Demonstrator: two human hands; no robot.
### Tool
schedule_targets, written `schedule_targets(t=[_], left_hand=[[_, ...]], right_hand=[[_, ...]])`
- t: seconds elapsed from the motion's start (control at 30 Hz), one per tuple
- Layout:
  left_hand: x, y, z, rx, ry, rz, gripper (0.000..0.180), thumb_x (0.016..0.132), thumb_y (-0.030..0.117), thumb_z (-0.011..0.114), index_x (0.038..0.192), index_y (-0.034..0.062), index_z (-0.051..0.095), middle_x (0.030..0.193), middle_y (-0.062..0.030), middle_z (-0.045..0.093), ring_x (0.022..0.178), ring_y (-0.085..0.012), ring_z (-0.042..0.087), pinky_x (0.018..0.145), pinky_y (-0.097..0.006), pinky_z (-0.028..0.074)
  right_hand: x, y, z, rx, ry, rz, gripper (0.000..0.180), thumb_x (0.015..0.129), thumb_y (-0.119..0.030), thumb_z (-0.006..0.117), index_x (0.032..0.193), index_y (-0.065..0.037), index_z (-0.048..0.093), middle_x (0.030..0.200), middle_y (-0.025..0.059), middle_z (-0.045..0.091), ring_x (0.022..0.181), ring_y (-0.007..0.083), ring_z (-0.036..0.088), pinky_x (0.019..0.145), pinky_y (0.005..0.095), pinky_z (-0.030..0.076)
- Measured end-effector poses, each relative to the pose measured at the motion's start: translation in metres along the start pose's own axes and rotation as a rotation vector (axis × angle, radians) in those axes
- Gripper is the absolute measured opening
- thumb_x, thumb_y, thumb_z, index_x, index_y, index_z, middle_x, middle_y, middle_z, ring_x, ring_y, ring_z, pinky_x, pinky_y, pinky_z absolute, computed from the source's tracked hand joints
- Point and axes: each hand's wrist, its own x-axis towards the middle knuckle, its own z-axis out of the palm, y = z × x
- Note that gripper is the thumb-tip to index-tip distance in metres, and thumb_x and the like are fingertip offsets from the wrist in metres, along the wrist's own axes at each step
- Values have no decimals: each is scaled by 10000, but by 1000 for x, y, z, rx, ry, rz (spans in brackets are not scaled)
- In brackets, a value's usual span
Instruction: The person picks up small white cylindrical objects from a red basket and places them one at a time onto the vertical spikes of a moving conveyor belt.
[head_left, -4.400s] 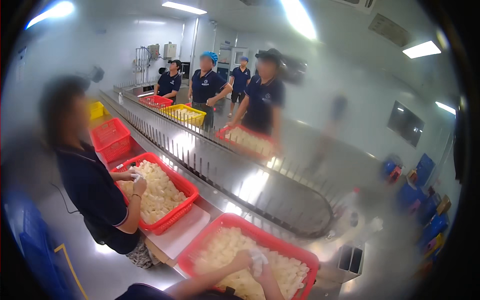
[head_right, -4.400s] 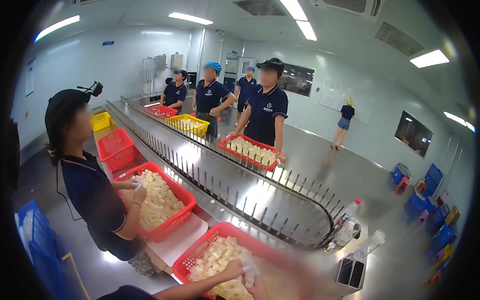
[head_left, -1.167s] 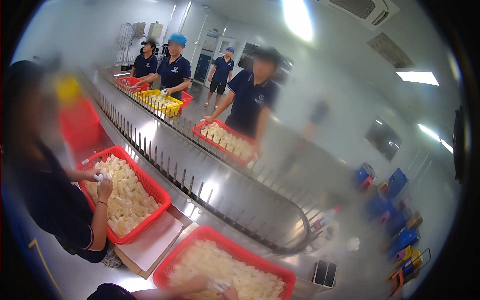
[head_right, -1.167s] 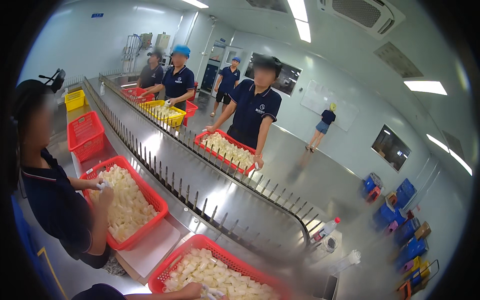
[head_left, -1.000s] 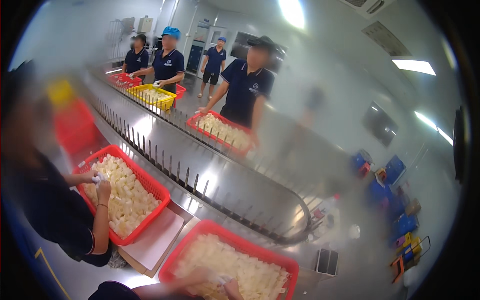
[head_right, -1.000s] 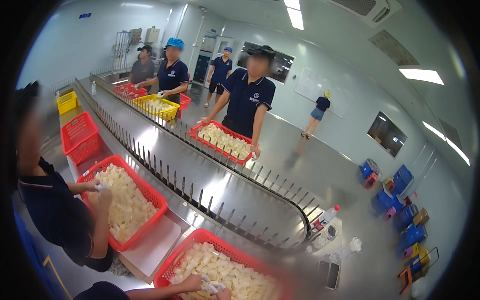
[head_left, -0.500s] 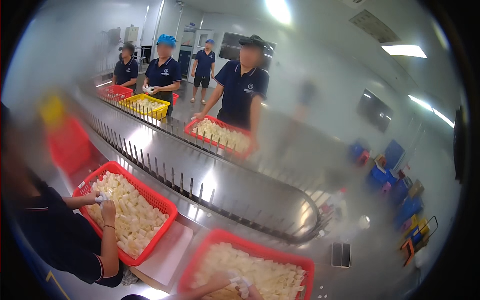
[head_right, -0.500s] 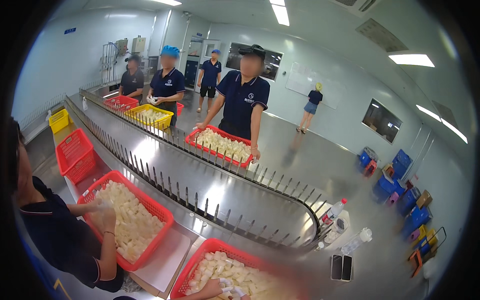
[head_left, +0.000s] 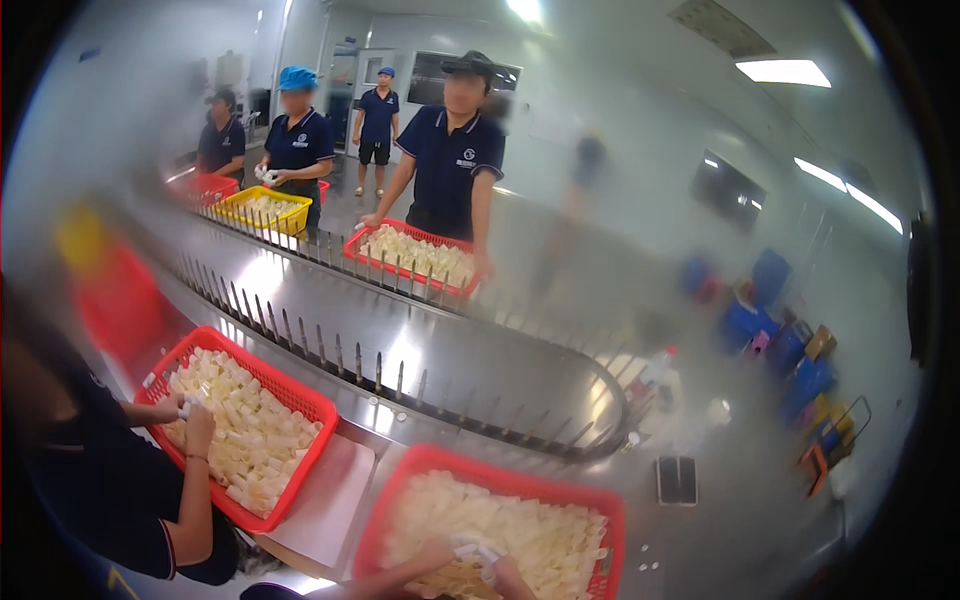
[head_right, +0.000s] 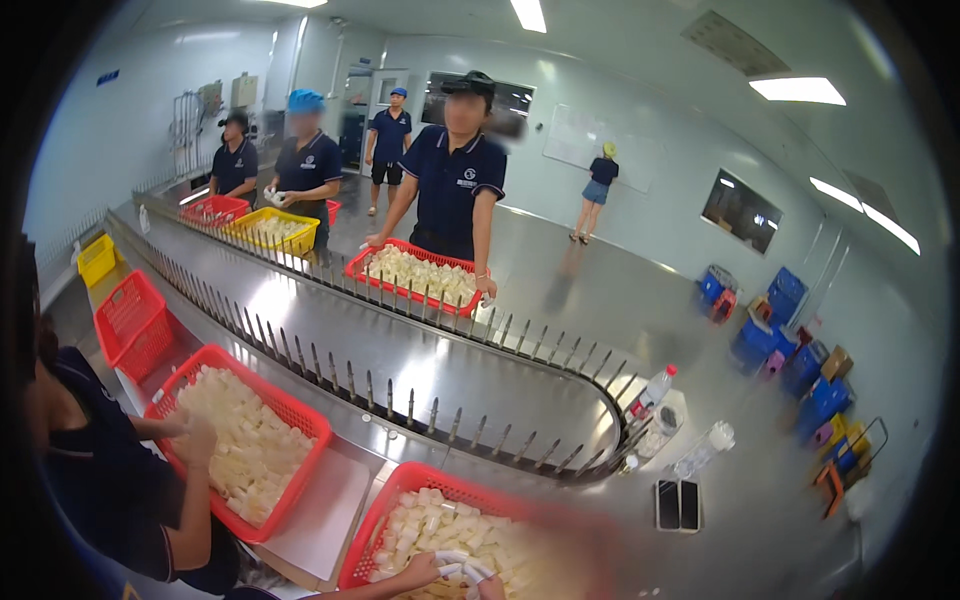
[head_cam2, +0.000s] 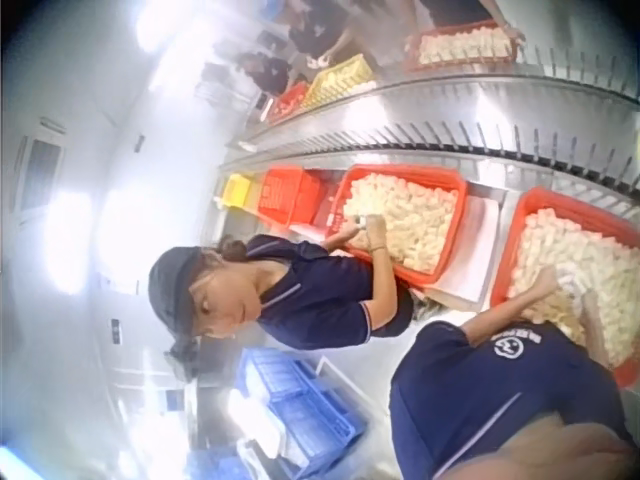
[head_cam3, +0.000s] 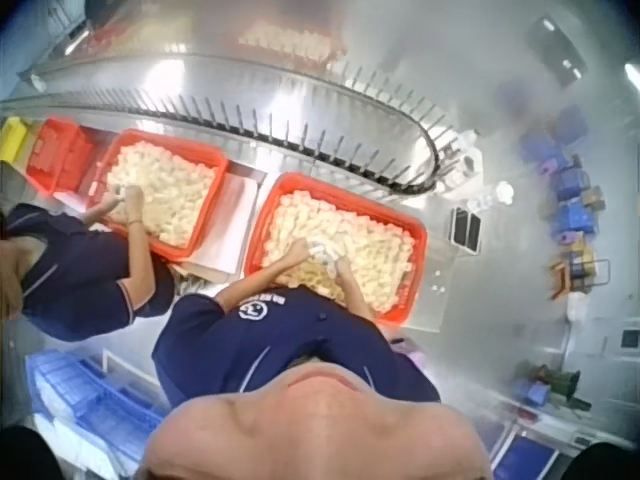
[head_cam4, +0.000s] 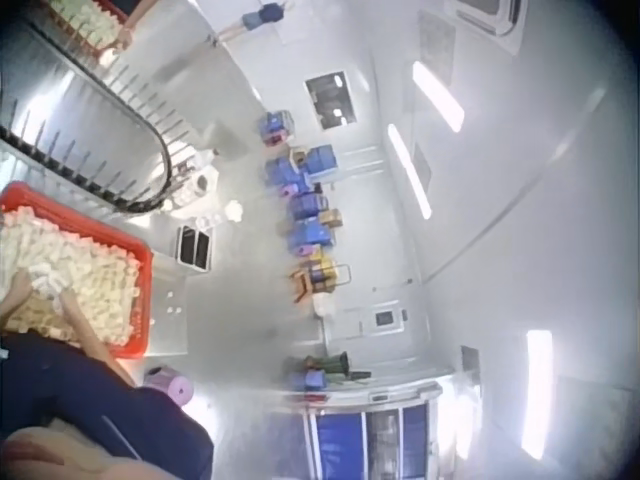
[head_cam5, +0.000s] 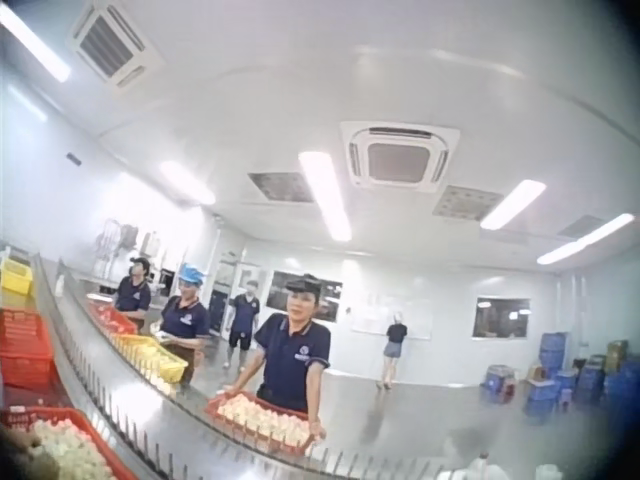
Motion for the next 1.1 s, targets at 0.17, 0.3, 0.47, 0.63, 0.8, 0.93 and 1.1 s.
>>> schedule_targets(t=[0.17,0.3,0.47,0.63,0.8,0.93,1.1], left_hand=[[-4,10,-4,-67,-112,-138,287,821,318,504,1035,144,583,868,-37,619,730,-126,563,612,-260,446],[6,38,-21,-298,-56,-51,335,748,308,636,973,67,575,681,-2,572,603,-83,524,528,-217,414],[25,143,-89,-141,227,220,300,728,165,663,973,35,551,861,-19,593,789,-89,544,694,-242,448],[-3,255,-129,-286,327,564,205,756,68,607,944,-3,567,806,-45,604,757,-94,564,678,-243,459],[-10,287,-127,-364,482,797,207,729,32,614,933,15,588,811,-58,611,729,-102,558,669,-241,446],[-11,286,-124,-271,465,775,188,716,22,620,903,18,603,763,-47,601,700,-99,552,637,-225,432],[-15,292,-114,-317,450,805,195,701,24,635,894,20,608,734,-32,591,673,-94,546,608,-223,426]], right_hand=[[-14,-5,8,-1,75,-27,283,802,-223,548,1043,-75,568,823,64,585,682,157,558,546,294,449],[-47,-69,34,-85,20,-397,249,809,-178,542,1016,-44,574,794,33,587,659,112,540,562,273,447],[-81,-212,58,-167,83,-784,195,799,-77,553,984,-14,558,840,10,580,688,86,541,632,228,453],[-151,-294,77,-68,82,-1056,201,787,-47,563,985,-22,557,854,25,562,650,66,542,528,206,453],[-187,-317,86,-69,57,-1059,211,773,-28,569,984,-23,566,876,32,545,601,58,535,424,174,429],[-192,-314,82,-81,117,-1108,209,771,-18,562,981,-19,565,888,45,544,588,64,536,431,178,452],[-197,-304,72,-85,107,-1088,210,775,-26,560,985,-11,562,883,43,543,609,64,539,437,177,459]])
